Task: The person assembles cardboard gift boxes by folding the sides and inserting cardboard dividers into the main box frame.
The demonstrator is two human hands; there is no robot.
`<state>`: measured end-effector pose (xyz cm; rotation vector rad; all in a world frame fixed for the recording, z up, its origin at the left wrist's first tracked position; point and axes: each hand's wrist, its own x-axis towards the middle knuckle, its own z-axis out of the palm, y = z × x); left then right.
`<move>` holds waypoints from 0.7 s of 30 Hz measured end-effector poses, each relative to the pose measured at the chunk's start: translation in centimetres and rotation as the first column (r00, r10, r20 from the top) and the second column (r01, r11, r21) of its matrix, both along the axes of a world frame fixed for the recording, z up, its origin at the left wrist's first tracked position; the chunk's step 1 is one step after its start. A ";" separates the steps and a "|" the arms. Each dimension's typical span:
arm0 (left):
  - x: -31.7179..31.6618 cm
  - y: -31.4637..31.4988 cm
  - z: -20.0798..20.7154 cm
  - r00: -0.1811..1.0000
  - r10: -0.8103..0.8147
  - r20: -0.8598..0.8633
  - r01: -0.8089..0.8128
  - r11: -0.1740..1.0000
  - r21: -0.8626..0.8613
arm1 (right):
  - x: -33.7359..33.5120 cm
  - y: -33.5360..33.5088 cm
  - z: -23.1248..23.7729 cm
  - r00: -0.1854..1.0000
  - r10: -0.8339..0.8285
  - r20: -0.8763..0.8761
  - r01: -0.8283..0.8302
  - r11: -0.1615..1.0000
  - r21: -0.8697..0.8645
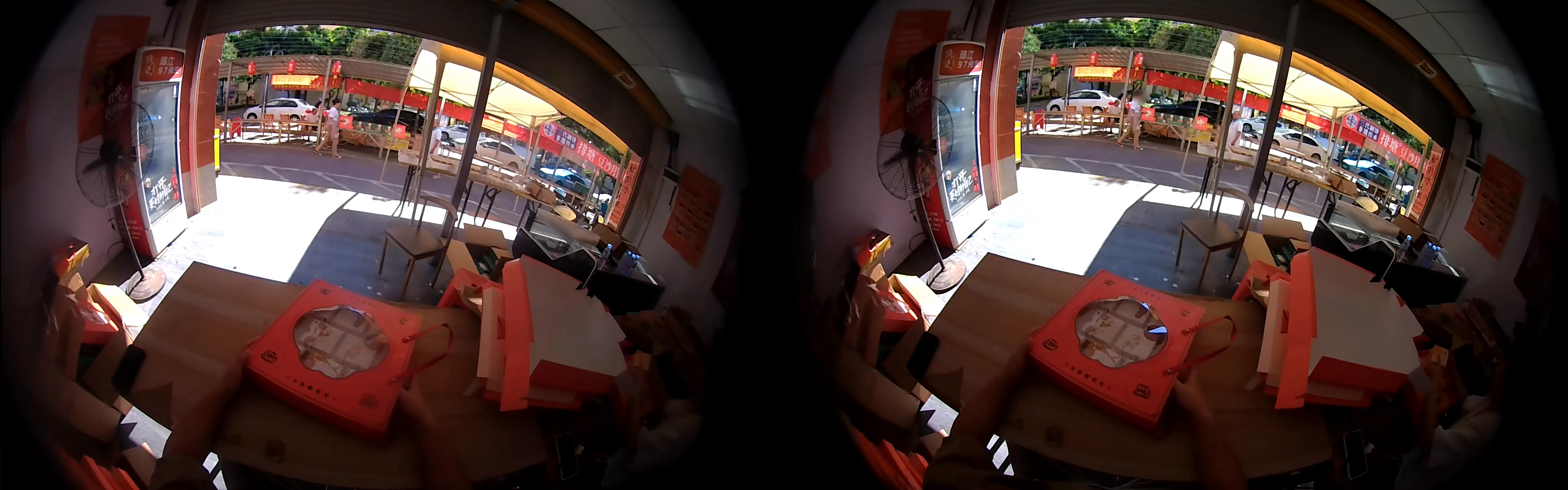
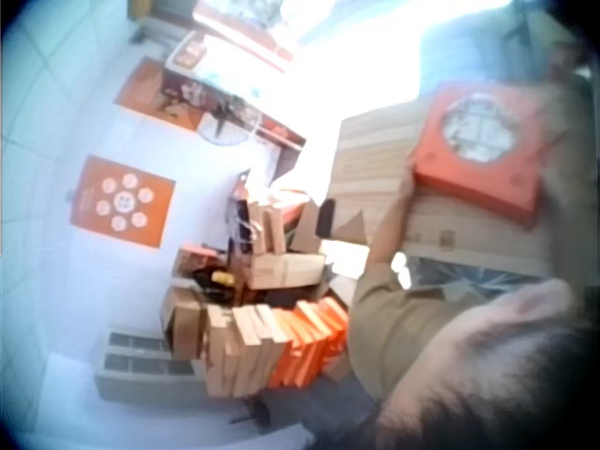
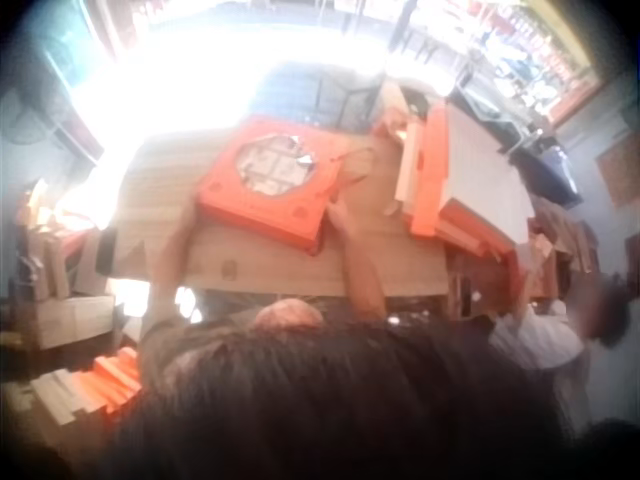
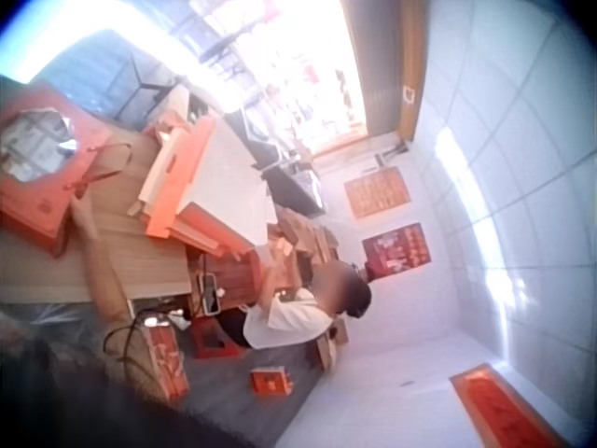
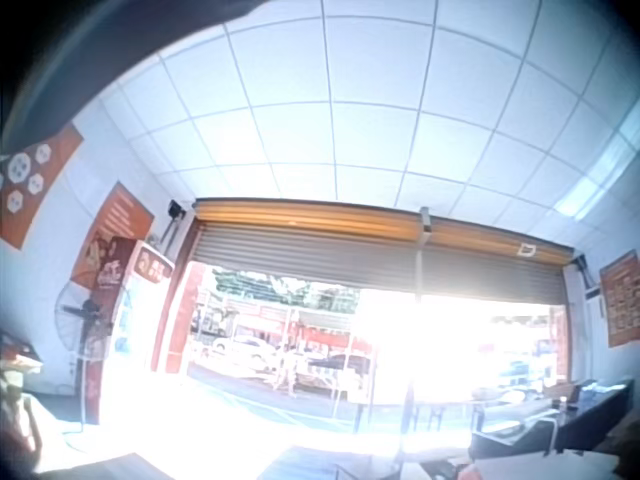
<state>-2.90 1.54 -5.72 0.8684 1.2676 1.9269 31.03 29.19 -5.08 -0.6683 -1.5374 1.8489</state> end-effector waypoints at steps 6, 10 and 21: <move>0.4 0.4 0.7 0.993 0.115 0.006 -0.114 0.993 -0.025 | -1.0 0.5 -2.5 0.996 -0.033 -0.087 0.023 0.994 -0.107; 0.2 0.8 0.1 0.979 0.194 0.057 -0.193 0.981 -0.032 | -1.1 0.2 -2.3 0.990 -0.099 -0.104 0.087 0.990 -0.116; -2.6 0.3 -0.9 0.928 0.302 0.217 -0.329 0.938 0.104 | 0.3 1.6 -0.4 0.966 -0.089 -0.242 0.064 0.992 -0.110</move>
